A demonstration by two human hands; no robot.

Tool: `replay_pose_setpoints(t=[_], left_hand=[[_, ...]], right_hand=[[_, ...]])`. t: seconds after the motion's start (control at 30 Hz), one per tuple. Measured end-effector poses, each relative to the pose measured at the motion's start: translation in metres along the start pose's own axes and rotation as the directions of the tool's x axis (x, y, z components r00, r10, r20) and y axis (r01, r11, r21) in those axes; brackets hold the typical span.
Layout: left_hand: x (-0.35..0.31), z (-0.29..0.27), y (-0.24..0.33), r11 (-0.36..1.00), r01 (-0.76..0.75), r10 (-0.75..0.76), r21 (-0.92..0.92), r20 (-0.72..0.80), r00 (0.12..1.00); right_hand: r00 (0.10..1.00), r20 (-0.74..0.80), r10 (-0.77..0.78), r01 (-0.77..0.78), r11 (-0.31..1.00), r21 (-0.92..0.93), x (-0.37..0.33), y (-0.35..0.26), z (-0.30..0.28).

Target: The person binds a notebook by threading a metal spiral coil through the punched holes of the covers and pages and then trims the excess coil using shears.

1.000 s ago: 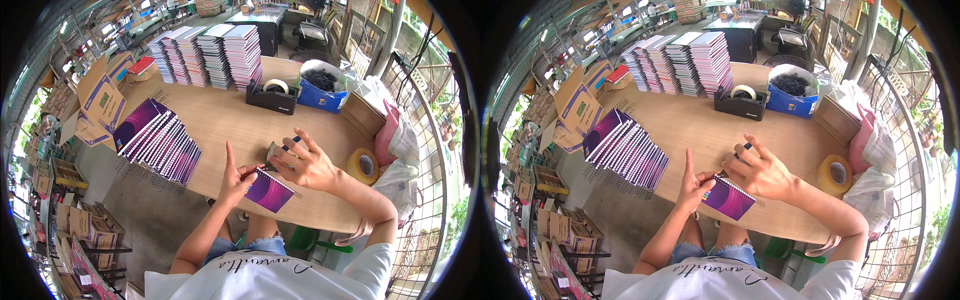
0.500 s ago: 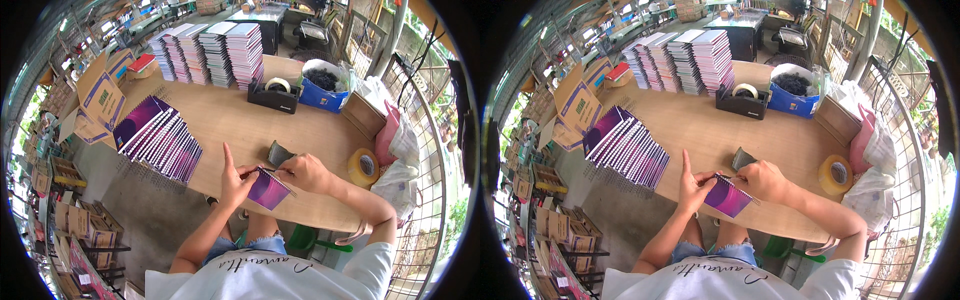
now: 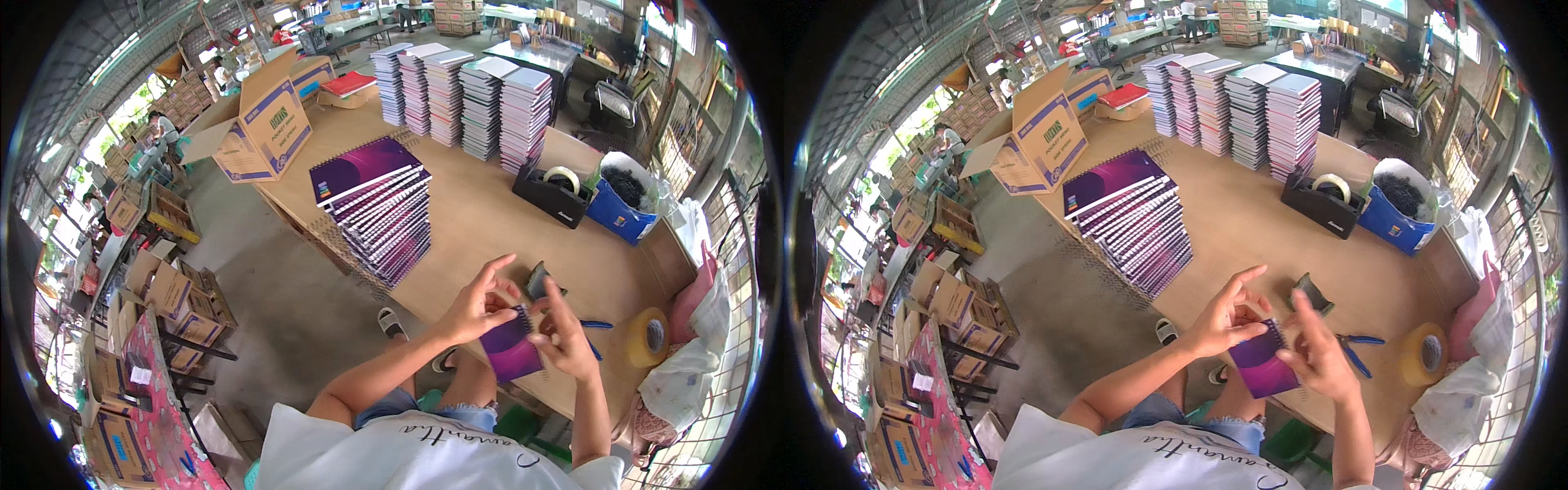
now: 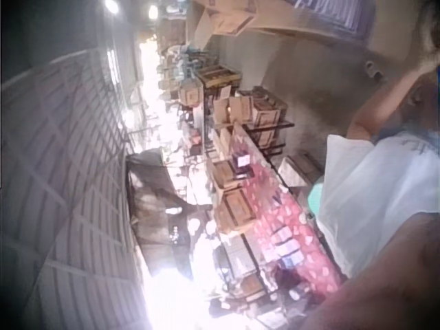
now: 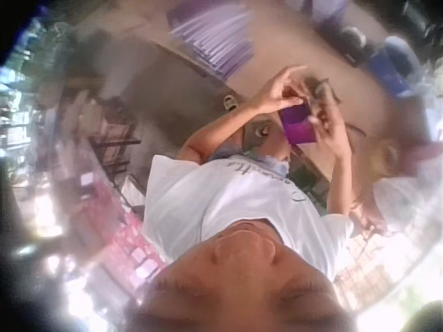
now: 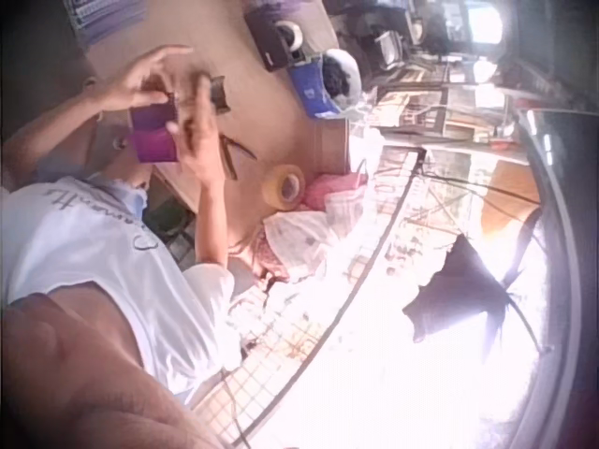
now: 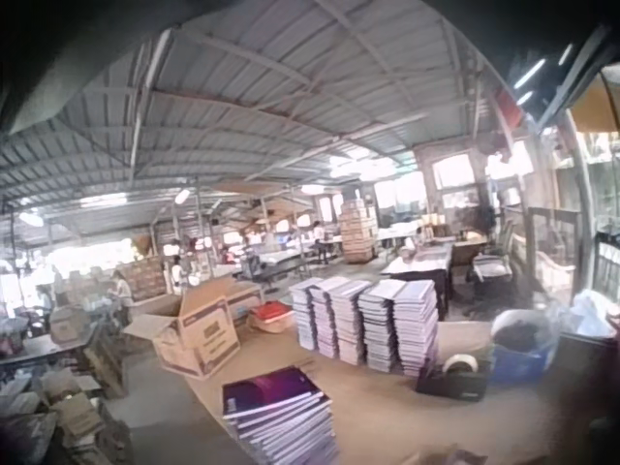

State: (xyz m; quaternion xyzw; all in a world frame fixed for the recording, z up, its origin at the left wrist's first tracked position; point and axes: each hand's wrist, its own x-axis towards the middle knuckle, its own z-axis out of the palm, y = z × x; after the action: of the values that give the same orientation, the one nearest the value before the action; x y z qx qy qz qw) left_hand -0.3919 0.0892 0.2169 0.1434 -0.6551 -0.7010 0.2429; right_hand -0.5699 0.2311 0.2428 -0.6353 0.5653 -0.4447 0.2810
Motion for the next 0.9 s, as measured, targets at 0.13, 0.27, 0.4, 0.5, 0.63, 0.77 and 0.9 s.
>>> replay_pose_setpoints(t=[0.13, 0.27, 0.4, 0.5, 0.63, 0.77, 0.9], left_hand=[[-0.046, -0.017, 0.125, 0.26, -0.425, 0.603, 0.867, 0.198, 0.773], [-0.048, -0.159, 0.164, 0.643, -0.409, 0.765, 0.647, -0.522, 0.377], [-0.019, -0.23, 0.128, 0.908, -0.293, 0.395, 0.299, -0.384, 0.834], [-0.023, -0.212, 0.126, 0.884, -0.352, 0.443, 0.307, -0.312, 0.84], [-0.022, -0.209, 0.119, 0.76, -0.33, 0.598, 0.56, -0.403, 0.693], [-0.016, -0.195, 0.124, 0.714, -0.184, 0.607, 0.676, -0.466, 0.644], [-0.013, -0.21, 0.11, 0.811, -0.269, 0.549, 0.519, -0.519, 0.654]], right_hand=[[0.988, -0.152, -0.037, 0.078, 0.958, 0.274, 0.036, -0.025, 0.007], [0.781, -0.625, 0.0, 0.452, 0.69, 0.565, 0.136, -0.101, 0.052], [0.664, -0.681, 0.308, 0.492, 0.507, 0.708, 0.244, -0.12, 0.121], [0.461, -0.838, 0.29, 0.174, 0.897, 0.406, 0.265, -0.109, 0.149], [0.317, -0.945, 0.073, -0.027, 0.997, 0.068, 0.271, -0.11, 0.162], [0.292, -0.95, 0.11, -0.133, 0.988, 0.074, 0.282, -0.104, 0.16], [0.3, -0.92, 0.25, 0.008, 0.964, 0.265, 0.277, -0.089, 0.16]])
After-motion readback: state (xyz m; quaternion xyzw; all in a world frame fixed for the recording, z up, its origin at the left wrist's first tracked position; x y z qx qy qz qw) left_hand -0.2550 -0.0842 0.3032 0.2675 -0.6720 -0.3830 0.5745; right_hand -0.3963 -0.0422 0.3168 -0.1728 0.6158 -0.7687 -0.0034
